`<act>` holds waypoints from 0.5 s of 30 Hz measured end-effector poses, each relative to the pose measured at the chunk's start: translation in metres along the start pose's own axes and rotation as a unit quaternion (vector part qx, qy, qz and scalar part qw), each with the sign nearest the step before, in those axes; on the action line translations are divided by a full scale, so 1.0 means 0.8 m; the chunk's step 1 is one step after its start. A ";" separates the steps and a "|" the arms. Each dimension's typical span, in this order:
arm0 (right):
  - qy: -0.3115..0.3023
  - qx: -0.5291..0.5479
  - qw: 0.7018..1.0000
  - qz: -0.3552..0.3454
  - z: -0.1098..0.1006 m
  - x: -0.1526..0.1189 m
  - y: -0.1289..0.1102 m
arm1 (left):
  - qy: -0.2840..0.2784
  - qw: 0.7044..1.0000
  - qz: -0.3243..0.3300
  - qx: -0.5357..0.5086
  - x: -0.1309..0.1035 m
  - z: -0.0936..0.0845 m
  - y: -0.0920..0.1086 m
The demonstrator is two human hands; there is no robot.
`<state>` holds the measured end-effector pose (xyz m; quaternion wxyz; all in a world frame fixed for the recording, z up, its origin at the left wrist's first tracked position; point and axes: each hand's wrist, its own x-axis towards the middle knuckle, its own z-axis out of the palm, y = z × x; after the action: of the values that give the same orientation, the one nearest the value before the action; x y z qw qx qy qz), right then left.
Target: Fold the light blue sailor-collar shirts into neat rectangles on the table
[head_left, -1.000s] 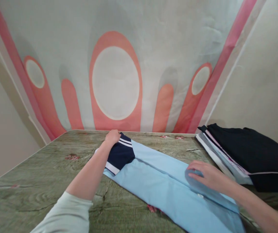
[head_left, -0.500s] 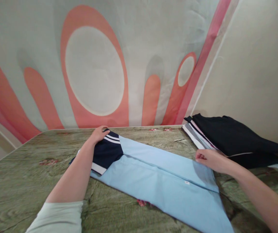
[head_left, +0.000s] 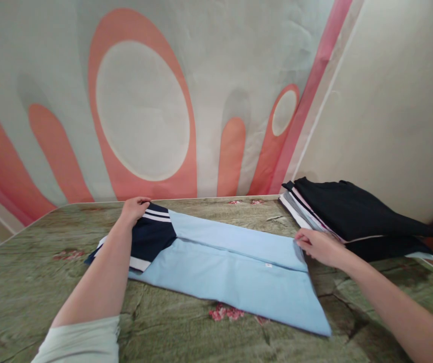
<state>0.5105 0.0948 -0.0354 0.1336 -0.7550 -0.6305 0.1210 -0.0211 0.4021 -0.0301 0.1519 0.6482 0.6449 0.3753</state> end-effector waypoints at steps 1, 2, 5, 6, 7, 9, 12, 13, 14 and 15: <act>0.007 0.022 1.000 -0.002 0.004 0.003 0.002 | 0.001 1.000 -0.012 0.003 0.000 -0.001 -0.002; 0.012 0.043 0.999 -0.001 0.009 0.006 0.004 | 0.001 1.000 -0.021 0.006 -0.001 -0.003 -0.002; 0.016 0.105 0.994 0.029 0.019 0.013 0.010 | 0.006 1.000 -0.023 0.009 -0.007 -0.007 0.005; 0.017 0.128 0.991 0.045 0.021 0.014 0.011 | 0.007 1.000 -0.020 0.007 -0.009 -0.008 0.008; 0.018 0.151 0.987 0.062 0.023 0.015 0.012 | 0.007 1.000 -0.016 0.005 -0.010 -0.010 0.010; 0.017 0.185 0.979 0.088 0.026 0.016 0.014 | 0.002 1.000 -0.011 -0.003 -0.012 -0.012 0.014; 0.008 0.196 0.974 0.110 0.031 0.016 0.018 | -0.013 1.000 -0.011 -0.008 -0.013 -0.014 0.014; 0.004 0.194 0.974 0.115 0.032 0.017 0.020 | -0.019 1.000 -0.012 -0.009 -0.013 -0.014 0.014; 0.002 0.193 0.974 0.118 0.033 0.017 0.021 | -0.025 1.000 -0.014 -0.013 -0.013 -0.014 0.013; 0.001 0.192 0.974 0.120 0.035 0.018 0.023 | -0.032 0.999 -0.015 -0.021 -0.013 -0.014 0.011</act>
<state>0.5199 0.1073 -0.0680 0.2609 -0.7855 -0.5004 0.2540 -0.0210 0.3877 -0.0193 0.1916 0.6466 0.6417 0.3652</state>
